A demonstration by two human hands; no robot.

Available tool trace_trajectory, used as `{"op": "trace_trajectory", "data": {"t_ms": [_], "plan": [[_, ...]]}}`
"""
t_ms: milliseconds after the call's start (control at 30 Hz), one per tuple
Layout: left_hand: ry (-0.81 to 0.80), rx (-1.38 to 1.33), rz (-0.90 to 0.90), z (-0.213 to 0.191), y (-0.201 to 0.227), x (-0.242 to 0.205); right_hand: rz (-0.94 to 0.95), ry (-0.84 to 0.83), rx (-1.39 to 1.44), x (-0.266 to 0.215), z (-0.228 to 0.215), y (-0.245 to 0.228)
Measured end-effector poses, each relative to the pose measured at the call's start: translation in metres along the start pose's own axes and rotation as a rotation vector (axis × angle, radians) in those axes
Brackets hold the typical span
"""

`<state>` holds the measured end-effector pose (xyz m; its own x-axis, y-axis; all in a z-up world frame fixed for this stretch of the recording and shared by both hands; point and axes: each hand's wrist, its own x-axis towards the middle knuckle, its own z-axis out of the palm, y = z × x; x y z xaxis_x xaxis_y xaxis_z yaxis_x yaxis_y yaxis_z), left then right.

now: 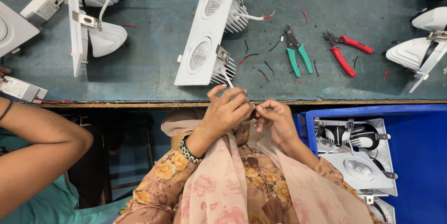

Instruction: The person assembles LED light fixtures by stripping wire ends and twisting them together. They handle multiple white dual-head LED units and use pliers and a screwdriver on the workbench.

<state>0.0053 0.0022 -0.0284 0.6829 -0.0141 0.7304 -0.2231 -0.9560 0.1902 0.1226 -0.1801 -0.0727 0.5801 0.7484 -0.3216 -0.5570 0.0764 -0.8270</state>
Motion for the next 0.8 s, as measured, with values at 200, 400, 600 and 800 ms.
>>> {"op": "trace_trajectory", "data": {"t_ms": [200,400,600,800], "plan": [[0.043,0.020,0.026,-0.003,-0.003,-0.005,0.464,-0.239,0.580,-0.002,-0.020,0.011],[0.008,-0.047,-0.064,-0.008,0.000,-0.003,0.141,-0.088,-0.058,-0.020,-0.008,-0.010],[-0.048,-0.083,-0.107,-0.015,0.002,-0.001,-0.948,0.040,-1.186,-0.035,0.029,-0.040],[-0.122,-0.178,-0.165,-0.023,0.000,0.004,-1.278,-0.110,-1.391,-0.016,0.041,-0.063]]}}
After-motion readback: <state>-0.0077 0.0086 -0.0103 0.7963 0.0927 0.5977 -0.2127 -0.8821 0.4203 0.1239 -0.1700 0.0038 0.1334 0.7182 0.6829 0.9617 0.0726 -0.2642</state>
